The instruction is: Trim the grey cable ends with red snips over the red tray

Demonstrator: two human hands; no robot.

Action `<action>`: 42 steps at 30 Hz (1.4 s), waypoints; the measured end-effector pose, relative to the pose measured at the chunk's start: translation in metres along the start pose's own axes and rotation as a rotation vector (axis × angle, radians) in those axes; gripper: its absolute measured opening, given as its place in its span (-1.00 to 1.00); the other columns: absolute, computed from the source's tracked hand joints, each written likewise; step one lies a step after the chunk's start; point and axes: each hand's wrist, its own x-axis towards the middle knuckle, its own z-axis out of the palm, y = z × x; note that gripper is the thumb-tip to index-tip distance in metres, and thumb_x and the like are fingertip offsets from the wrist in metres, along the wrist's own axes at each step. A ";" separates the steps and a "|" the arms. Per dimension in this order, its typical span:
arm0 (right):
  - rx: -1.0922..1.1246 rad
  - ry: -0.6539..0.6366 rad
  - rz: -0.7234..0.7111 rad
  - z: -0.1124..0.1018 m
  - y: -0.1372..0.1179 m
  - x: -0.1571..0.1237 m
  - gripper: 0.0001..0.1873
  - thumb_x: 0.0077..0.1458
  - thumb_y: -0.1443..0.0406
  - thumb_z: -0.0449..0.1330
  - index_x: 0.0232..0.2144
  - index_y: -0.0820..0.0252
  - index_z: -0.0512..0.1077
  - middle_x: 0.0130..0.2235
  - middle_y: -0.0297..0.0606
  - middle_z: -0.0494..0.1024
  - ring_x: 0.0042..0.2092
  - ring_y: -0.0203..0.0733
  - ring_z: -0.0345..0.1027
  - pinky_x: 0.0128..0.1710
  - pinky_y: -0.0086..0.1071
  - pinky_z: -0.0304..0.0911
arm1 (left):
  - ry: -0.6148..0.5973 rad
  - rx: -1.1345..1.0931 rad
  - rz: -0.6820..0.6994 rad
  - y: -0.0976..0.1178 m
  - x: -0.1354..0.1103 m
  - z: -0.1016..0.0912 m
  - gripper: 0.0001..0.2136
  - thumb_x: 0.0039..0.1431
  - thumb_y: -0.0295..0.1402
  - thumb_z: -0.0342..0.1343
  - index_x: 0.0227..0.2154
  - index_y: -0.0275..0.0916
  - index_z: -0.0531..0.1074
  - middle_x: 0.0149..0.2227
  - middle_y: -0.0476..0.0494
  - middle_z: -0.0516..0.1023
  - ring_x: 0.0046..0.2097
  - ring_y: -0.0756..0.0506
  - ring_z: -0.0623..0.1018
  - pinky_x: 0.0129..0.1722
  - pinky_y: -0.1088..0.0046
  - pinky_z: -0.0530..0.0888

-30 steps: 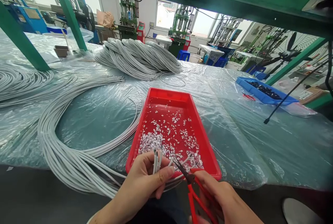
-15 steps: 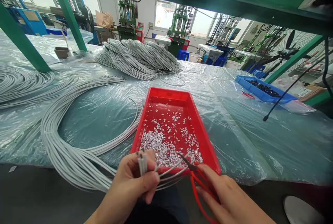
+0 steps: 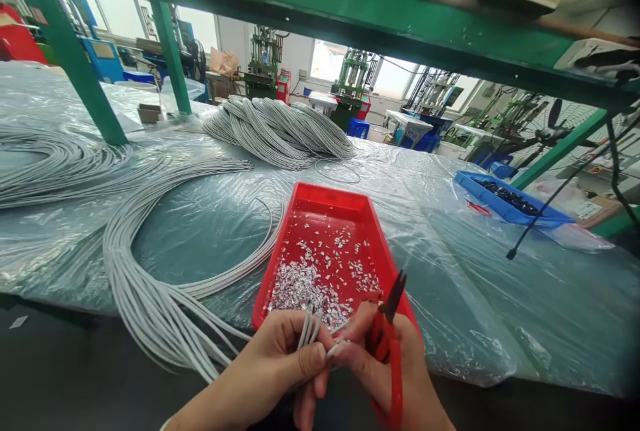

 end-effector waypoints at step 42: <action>-0.739 -0.385 -0.092 -0.043 -0.022 -0.011 -0.43 -0.21 0.30 0.35 -0.07 0.11 0.35 -0.38 -0.20 0.60 -0.45 -0.03 0.46 -0.41 -0.34 0.39 | 0.092 -0.266 0.007 0.012 0.000 -0.010 -0.67 0.02 -0.26 0.23 -0.68 -0.34 0.31 -0.71 0.11 0.30 -0.81 0.24 0.19 -0.84 0.81 0.08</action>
